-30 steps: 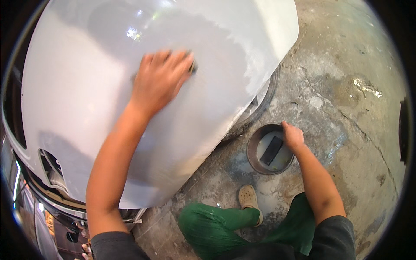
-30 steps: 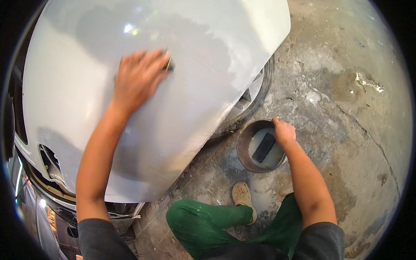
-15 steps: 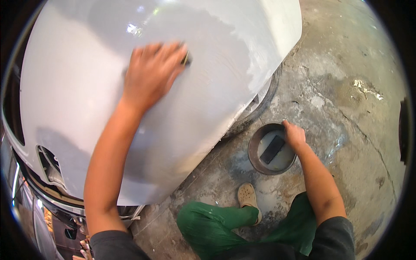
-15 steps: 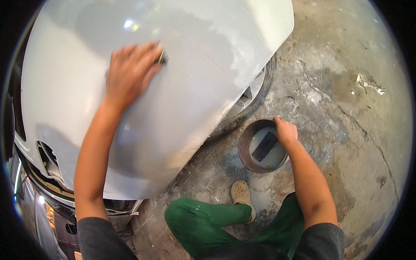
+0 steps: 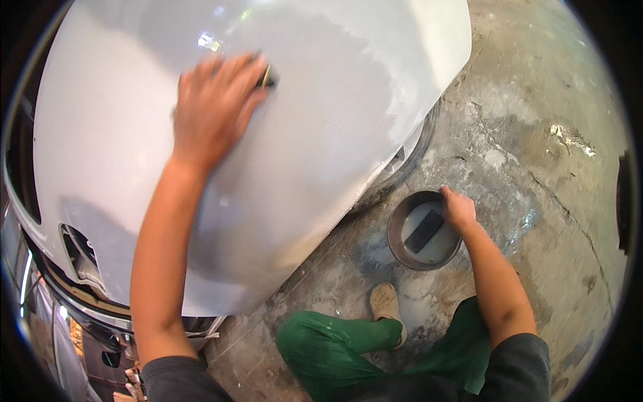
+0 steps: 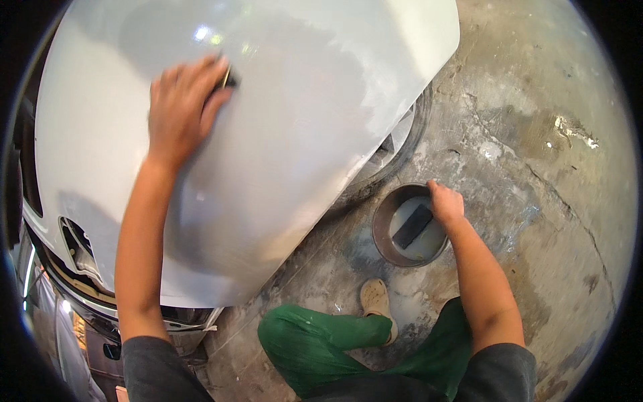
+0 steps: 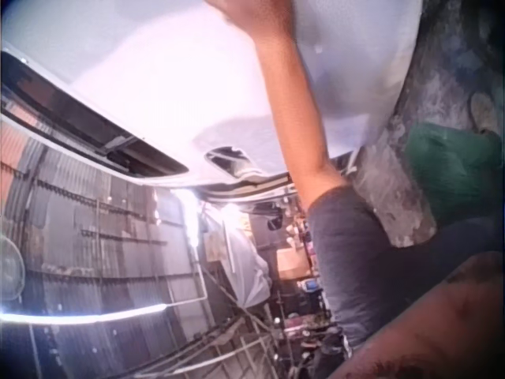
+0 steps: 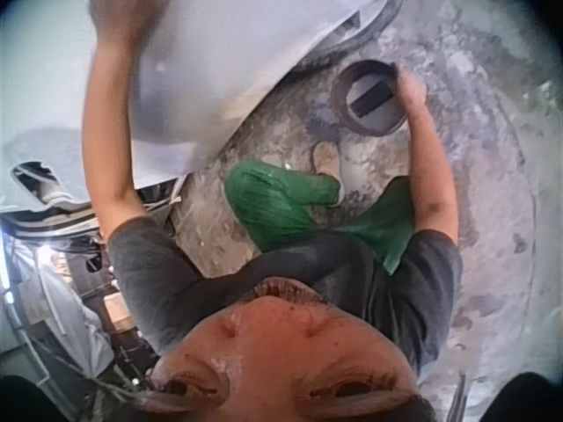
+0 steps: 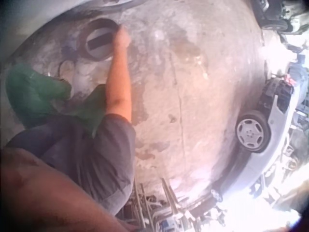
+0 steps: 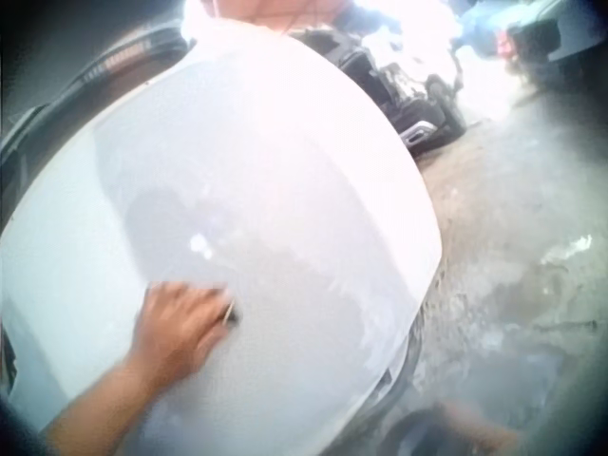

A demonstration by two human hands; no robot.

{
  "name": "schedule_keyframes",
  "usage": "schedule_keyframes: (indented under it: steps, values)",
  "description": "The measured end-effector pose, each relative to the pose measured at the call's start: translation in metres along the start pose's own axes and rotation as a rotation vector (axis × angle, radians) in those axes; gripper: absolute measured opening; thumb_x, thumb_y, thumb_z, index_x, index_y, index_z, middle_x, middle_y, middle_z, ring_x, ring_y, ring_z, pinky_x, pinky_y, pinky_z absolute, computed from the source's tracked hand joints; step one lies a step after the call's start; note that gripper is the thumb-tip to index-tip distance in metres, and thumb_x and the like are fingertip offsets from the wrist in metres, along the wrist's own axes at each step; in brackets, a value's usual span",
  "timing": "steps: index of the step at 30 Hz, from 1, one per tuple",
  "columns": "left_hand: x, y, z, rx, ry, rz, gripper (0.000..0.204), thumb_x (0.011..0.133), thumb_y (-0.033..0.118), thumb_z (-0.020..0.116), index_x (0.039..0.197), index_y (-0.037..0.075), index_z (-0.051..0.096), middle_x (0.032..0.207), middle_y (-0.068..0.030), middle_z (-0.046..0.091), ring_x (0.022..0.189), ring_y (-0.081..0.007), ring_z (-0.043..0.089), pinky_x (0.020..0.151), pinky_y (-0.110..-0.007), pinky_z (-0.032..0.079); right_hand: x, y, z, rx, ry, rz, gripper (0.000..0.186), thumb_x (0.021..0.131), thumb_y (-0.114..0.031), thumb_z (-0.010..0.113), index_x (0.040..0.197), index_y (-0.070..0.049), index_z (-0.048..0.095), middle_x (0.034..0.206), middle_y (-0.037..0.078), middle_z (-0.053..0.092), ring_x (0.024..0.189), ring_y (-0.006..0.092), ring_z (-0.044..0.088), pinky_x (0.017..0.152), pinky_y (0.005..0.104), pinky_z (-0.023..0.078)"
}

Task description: The person sands the surface of a white car hood using a sanding block and water. They repeatedly dip the sanding block into a bucket of water and rub the hood in circular and linear motions to smooth the surface.

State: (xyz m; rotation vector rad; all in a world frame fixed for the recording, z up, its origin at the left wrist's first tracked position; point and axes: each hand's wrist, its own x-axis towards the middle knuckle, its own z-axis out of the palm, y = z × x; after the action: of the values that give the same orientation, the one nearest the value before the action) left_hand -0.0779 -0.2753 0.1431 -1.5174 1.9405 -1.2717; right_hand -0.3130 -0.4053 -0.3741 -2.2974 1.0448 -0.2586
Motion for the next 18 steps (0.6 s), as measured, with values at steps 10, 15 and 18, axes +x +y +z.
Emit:
schedule_keyframes:
  steps: [10, 15, 18]
  values:
    - [-0.137, 0.021, -0.050, 0.077, -0.082, -0.034, 0.048, 0.094, 0.035, 0.075, 0.138, 0.018, 0.065, 0.147, -0.0006, 0.063, 0.112, -0.0273, 0.056, 0.099, -0.042, 0.043, -0.001, 0.001, 0.004, -0.024, 0.030, -0.017, 0.029, 0.094, -0.008, 0.056, 0.122, -0.014, 0.062, 0.109, 0.015, 0.075, 0.098, 0.0407, 0.074, 0.082, 0.0524, 0.058]
    - [-0.029, -0.007, -0.011, 0.013, 0.035, -0.096, 0.047, 0.092, 0.027, 0.077, 0.136, 0.016, 0.067, 0.137, -0.0010, 0.066, 0.116, -0.0282, 0.058, 0.098, -0.043, 0.043, -0.002, 0.001, 0.005, -0.020, 0.027, -0.020, 0.031, 0.093, -0.006, 0.057, 0.123, -0.015, 0.062, 0.109, 0.015, 0.075, 0.100, 0.0397, 0.074, 0.083, 0.0513, 0.058]
    - [-0.019, -0.008, -0.008, 0.022, 0.057, -0.079, 0.047, 0.092, 0.026, 0.077, 0.137, 0.017, 0.066, 0.139, 0.0000, 0.065, 0.117, -0.0275, 0.057, 0.100, -0.043, 0.043, -0.003, 0.000, 0.004, -0.027, 0.008, 0.000, 0.032, 0.092, -0.006, 0.059, 0.123, -0.015, 0.062, 0.109, 0.015, 0.074, 0.101, 0.0395, 0.073, 0.084, 0.0512, 0.058]
